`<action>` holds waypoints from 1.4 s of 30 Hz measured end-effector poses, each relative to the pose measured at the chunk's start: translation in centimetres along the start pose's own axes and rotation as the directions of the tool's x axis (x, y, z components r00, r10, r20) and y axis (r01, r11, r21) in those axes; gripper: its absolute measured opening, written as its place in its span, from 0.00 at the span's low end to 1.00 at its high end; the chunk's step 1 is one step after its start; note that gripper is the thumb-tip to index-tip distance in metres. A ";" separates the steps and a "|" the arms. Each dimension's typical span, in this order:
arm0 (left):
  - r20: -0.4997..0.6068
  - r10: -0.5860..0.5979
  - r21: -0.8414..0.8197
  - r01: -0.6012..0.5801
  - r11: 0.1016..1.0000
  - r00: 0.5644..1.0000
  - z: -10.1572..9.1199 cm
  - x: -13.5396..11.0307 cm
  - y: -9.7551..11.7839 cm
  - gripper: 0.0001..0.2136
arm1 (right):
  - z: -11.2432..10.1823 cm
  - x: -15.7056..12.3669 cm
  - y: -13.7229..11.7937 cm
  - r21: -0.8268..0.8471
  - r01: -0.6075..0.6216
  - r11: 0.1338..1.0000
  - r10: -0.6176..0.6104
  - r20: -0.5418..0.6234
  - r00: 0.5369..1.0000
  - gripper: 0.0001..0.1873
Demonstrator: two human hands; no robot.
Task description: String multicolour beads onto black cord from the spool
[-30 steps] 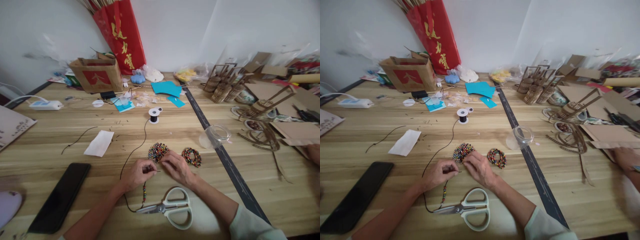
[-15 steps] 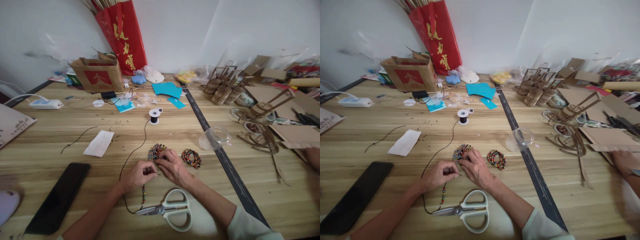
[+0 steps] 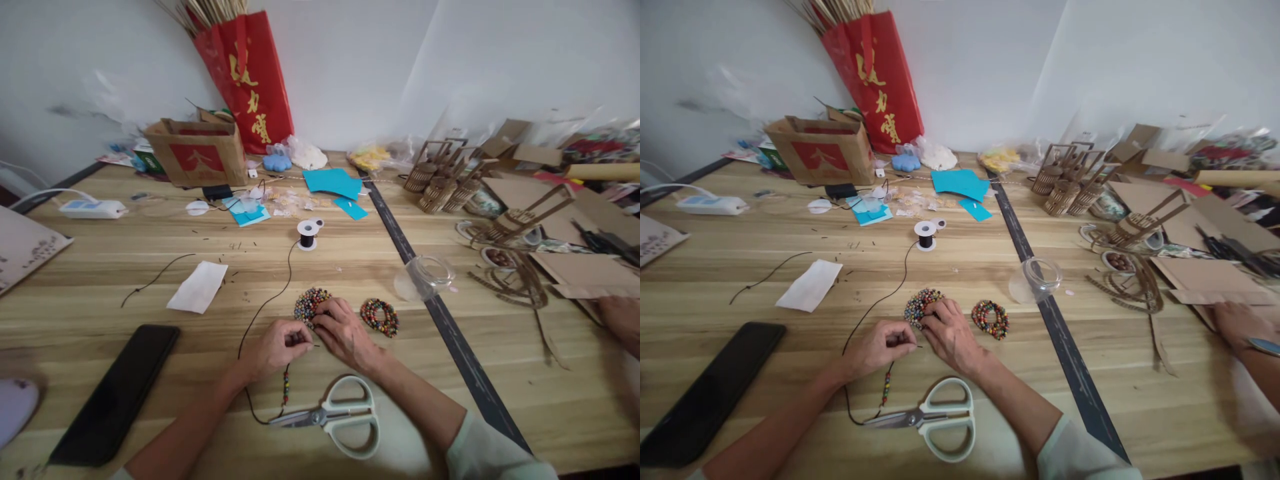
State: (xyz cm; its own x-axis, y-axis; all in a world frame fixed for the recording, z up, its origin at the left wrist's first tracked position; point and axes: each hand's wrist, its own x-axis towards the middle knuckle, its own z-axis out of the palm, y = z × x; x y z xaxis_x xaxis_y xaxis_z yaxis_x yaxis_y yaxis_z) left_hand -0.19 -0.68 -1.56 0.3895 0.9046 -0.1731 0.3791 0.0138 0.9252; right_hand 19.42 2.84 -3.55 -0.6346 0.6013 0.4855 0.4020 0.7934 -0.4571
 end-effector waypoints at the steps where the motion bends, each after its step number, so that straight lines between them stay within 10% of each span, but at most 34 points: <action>1: 0.000 0.000 -0.003 0.000 1.000 1.000 0.0 0.0 0.0 0.05 | 0.0 0.0 0.0 0.002 0.004 1.000 -0.004 -0.006 1.000 0.06; 42: -0.082 0.020 -0.107 -0.029 0.994 0.996 0.1 -0.1 -0.2 0.05 | -1.4 0.2 -1.0 0.317 0.034 0.948 -0.024 -0.034 0.999 0.03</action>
State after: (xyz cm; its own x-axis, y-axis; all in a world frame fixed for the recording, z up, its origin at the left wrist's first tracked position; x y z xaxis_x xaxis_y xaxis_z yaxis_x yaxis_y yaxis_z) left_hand -0.26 -0.82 -1.76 0.3267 0.9367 -0.1260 0.2756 0.0331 0.9607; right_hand 19.82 2.27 -1.99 -0.6213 0.5849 0.5214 0.1506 0.7421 -0.6531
